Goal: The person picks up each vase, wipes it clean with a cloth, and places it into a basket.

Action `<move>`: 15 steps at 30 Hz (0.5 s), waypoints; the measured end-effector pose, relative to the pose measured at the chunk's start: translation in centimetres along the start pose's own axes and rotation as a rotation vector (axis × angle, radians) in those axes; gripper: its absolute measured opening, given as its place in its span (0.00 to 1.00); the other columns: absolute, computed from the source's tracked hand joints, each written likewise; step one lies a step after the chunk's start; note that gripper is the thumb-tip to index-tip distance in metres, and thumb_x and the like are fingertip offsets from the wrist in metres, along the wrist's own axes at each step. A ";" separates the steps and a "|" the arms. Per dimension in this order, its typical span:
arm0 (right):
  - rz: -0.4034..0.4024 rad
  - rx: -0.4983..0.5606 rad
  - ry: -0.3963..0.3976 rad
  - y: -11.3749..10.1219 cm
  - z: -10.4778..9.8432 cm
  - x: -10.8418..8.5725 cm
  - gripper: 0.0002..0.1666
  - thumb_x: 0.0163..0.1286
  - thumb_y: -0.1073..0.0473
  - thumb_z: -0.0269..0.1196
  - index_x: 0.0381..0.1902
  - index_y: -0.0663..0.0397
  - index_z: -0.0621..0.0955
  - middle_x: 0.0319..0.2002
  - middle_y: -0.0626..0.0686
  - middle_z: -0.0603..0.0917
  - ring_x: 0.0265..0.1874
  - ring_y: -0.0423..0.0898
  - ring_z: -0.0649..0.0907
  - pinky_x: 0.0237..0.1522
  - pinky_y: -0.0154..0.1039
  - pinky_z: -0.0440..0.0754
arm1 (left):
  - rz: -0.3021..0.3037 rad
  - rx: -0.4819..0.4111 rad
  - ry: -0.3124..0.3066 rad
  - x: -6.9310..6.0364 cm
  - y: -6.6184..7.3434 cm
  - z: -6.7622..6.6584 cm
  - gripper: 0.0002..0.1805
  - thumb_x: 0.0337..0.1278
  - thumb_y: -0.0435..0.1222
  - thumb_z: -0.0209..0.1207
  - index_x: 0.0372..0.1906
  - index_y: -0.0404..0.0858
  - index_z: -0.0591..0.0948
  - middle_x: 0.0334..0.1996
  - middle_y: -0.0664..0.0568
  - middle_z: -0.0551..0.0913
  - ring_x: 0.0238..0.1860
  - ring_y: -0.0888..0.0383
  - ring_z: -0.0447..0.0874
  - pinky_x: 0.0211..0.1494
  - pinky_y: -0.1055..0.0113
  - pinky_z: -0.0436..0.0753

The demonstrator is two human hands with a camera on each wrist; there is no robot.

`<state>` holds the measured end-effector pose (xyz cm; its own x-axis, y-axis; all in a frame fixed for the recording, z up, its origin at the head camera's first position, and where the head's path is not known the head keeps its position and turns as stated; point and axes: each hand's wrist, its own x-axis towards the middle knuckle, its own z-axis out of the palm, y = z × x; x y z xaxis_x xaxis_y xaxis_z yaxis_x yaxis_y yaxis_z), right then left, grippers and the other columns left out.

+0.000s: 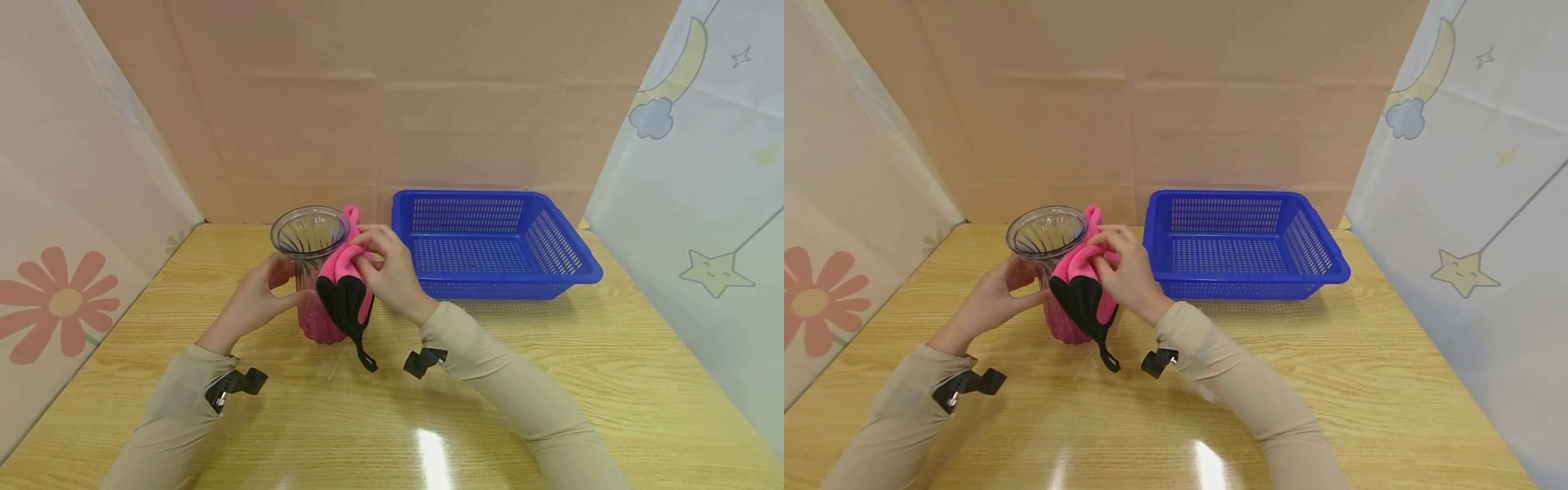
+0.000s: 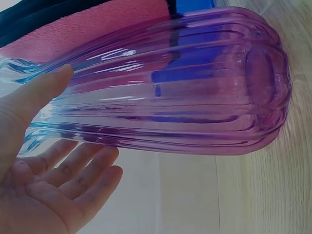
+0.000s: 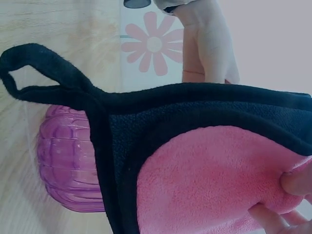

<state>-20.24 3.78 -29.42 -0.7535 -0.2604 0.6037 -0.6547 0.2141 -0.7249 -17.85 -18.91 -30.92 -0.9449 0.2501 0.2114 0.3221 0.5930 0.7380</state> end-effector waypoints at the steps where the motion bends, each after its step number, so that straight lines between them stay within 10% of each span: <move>1: 0.000 -0.005 -0.005 0.1 0.1 -0.1 0.07 0.61 0.72 0.59 0.38 0.65 0.80 0.52 0.62 0.75 0.45 0.55 0.84 0.40 0.36 0.86 | -0.002 0.002 0.003 0.0 0.0 0.0 0.35 0.51 0.39 0.66 0.61 0.33 0.65 0.53 0.34 0.77 0.59 0.39 0.74 0.64 0.46 0.73; 15: -0.021 -0.086 -0.056 0.6 0.5 -0.4 0.05 0.61 0.72 0.59 0.35 0.63 0.80 0.51 0.61 0.78 0.52 0.54 0.80 0.41 0.38 0.86 | -0.042 0.003 0.026 -0.1 0.2 0.2 0.30 0.50 0.37 0.66 0.57 0.31 0.68 0.54 0.33 0.77 0.58 0.38 0.75 0.63 0.46 0.74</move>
<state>-20.31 3.52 -30.26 -0.7369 -0.3169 0.5971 -0.6746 0.2875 -0.6799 -17.70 -18.71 -30.93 -0.9586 0.2054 0.1971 0.2827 0.6046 0.7447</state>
